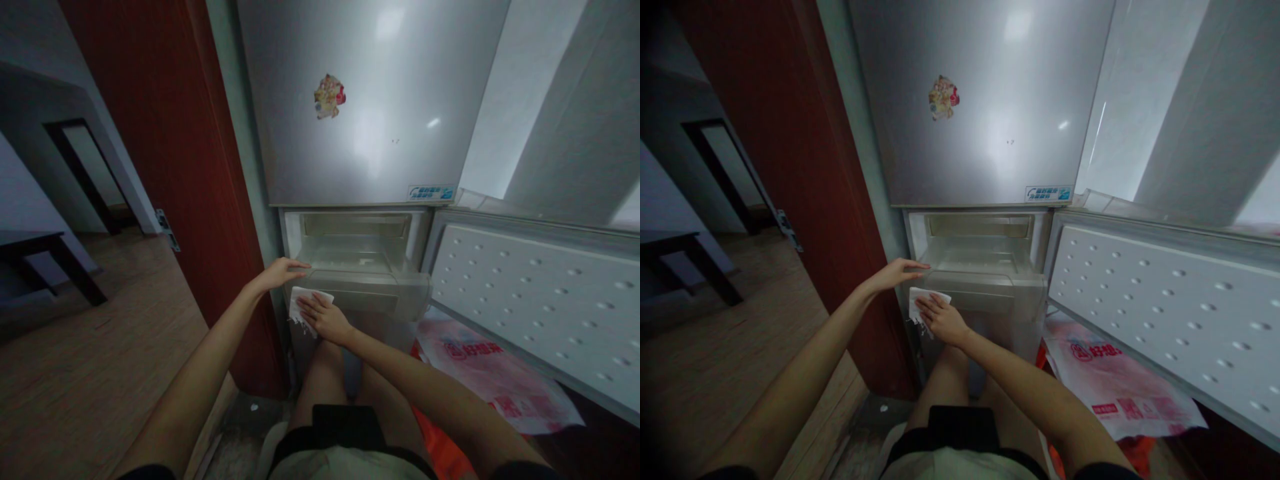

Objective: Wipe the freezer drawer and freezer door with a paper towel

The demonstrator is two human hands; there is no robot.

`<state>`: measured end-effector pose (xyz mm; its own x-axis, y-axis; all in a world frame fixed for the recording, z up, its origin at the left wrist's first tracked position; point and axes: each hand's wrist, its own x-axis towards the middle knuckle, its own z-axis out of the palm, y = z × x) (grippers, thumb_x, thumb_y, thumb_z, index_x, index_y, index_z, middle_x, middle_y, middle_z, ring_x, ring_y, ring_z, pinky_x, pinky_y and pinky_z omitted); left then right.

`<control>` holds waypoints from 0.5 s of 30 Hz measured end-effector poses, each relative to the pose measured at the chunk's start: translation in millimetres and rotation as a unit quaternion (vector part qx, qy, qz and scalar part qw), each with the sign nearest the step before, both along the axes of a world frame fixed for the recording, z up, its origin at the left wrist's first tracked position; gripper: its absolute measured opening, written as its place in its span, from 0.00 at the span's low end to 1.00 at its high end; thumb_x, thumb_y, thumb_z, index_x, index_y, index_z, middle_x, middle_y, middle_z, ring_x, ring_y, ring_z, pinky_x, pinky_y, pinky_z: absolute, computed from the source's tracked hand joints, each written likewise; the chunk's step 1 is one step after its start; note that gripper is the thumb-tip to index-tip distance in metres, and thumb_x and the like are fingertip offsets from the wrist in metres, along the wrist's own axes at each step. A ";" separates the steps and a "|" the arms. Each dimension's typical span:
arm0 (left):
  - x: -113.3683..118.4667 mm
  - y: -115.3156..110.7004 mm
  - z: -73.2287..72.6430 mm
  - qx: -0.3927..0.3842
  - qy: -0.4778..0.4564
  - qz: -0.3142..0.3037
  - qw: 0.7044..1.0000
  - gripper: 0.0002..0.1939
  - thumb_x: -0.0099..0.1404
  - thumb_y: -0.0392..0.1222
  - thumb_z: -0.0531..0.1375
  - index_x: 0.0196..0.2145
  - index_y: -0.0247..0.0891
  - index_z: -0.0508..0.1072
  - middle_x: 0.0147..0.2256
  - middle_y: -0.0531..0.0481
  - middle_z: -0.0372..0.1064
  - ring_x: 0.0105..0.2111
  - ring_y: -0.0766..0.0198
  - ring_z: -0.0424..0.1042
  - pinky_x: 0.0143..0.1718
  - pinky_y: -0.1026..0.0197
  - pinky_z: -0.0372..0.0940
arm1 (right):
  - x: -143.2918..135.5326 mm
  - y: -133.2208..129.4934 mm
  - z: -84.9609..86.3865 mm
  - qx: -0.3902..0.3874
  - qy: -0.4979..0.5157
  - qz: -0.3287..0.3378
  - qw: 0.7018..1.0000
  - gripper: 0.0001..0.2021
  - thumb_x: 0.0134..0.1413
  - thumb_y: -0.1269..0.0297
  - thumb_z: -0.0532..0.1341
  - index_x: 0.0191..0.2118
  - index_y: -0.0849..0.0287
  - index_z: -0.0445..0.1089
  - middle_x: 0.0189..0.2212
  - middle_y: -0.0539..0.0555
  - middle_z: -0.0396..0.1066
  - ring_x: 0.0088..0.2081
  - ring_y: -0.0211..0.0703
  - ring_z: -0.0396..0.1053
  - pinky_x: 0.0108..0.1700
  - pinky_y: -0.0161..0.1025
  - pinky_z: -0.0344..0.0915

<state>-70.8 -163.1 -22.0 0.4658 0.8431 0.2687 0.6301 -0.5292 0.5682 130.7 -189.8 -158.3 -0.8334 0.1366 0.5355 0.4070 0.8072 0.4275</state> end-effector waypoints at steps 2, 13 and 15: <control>0.2 -0.4 0.7 0.001 -0.002 -0.006 1.000 0.24 0.59 0.51 0.61 0.49 0.35 0.76 0.50 0.43 0.73 0.52 0.53 0.71 0.56 0.54 0.61 | 1.2 2.3 -13.0 -0.007 -0.017 0.005 1.000 0.14 0.65 0.70 0.53 0.50 0.63 0.71 0.60 0.57 0.60 0.65 0.46 0.51 0.66 0.53 0.52; -2.0 0.9 -2.4 0.008 -0.008 -0.004 1.000 0.24 0.58 0.53 0.61 0.49 0.37 0.76 0.50 0.45 0.74 0.52 0.52 0.71 0.55 0.54 0.62 | -2.6 -10.8 6.4 -0.018 0.024 0.002 1.000 0.13 0.65 0.69 0.54 0.51 0.63 0.70 0.58 0.57 0.62 0.65 0.49 0.51 0.66 0.55 0.52; -2.1 1.2 -2.8 0.005 -0.009 -0.004 1.000 0.25 0.58 0.54 0.61 0.49 0.36 0.76 0.50 0.44 0.74 0.52 0.52 0.71 0.55 0.54 0.62 | -2.1 -7.5 6.0 -0.023 0.033 -0.004 0.999 0.14 0.65 0.70 0.53 0.52 0.64 0.70 0.59 0.58 0.61 0.65 0.47 0.50 0.66 0.54 0.51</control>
<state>-72.9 -161.9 -24.8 0.4680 0.8364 0.2853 0.6158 -0.5402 0.5736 128.6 -197.3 -152.3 -0.7949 0.1688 0.5828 0.4396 0.8223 0.3614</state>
